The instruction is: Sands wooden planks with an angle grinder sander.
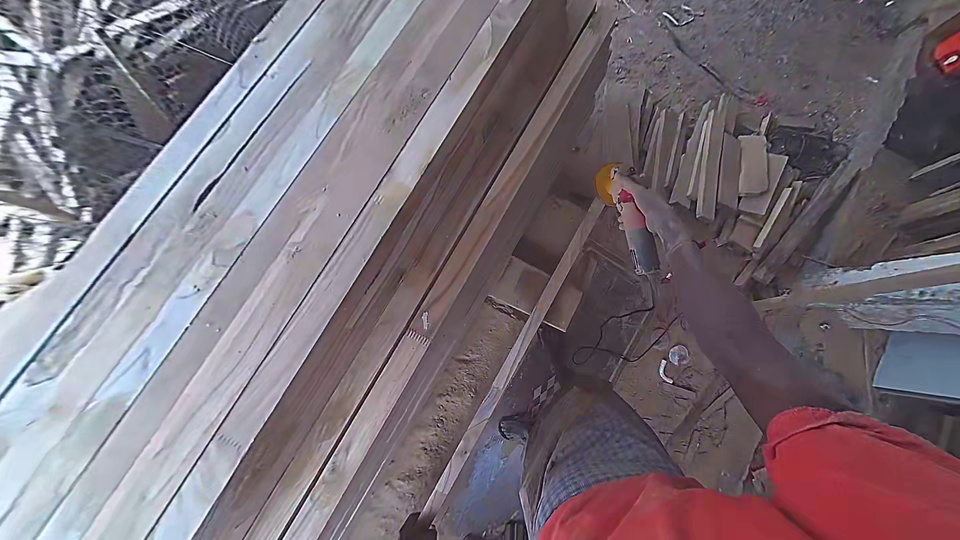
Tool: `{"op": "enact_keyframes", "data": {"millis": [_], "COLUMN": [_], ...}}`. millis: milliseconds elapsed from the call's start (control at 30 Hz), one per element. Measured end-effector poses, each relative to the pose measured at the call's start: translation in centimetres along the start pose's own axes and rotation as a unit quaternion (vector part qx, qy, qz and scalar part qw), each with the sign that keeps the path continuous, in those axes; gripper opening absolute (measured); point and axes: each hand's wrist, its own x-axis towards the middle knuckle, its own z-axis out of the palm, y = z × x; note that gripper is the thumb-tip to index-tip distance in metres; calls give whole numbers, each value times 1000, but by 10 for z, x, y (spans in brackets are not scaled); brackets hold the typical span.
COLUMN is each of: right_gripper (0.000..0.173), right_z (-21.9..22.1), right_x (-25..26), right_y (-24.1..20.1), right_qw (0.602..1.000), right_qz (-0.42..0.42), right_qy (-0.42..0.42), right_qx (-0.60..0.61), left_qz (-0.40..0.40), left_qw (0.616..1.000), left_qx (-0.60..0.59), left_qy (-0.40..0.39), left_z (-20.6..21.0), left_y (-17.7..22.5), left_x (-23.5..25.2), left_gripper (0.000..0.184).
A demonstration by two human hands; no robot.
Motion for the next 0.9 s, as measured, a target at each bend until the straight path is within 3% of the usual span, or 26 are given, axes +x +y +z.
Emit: {"op": "enact_keyframes", "data": {"millis": [100,167,267,367,467,533,600,767,900], "right_gripper": [81,80,75,66,65,70,74,66,64], "right_z": [-6,1,20,60,89,111,139,208,258], "right_x": [14,-2,-39,-111,-150,-167,-189,-309,-376], "right_y": [-7,-1,17,42,88,121,152,212,276], "right_qw": [1000,999,995,983,972,964,956,943,916], "right_qz": [-1,-2,-2,6,-17,-30,-39,-47,-48], "right_qy": [12,-3,-37,-101,-159,-181,-197,-219,-257], "right_qx": [-9,-39,-91,-154,-174,-191,-214,-245,-304], "left_qz": [2,-5,16,130,247,263,249,203,142], "left_qw": [1000,999,997,984,945,932,928,922,937], "left_qx": [-13,-35,-69,-117,-163,-176,-170,-151,-128], "left_qy": [3,9,6,42,141,178,216,294,291], "left_z": [-3,-9,-42,-83,-86,-74,-46,37,94], "left_y": [7,35,133,221,247,222,164,-44,-211], "left_x": [-1,-6,-27,-61,-67,-62,-48,-12,2], "left_gripper": [40,39,35,34,38,43,50,64,73]}}
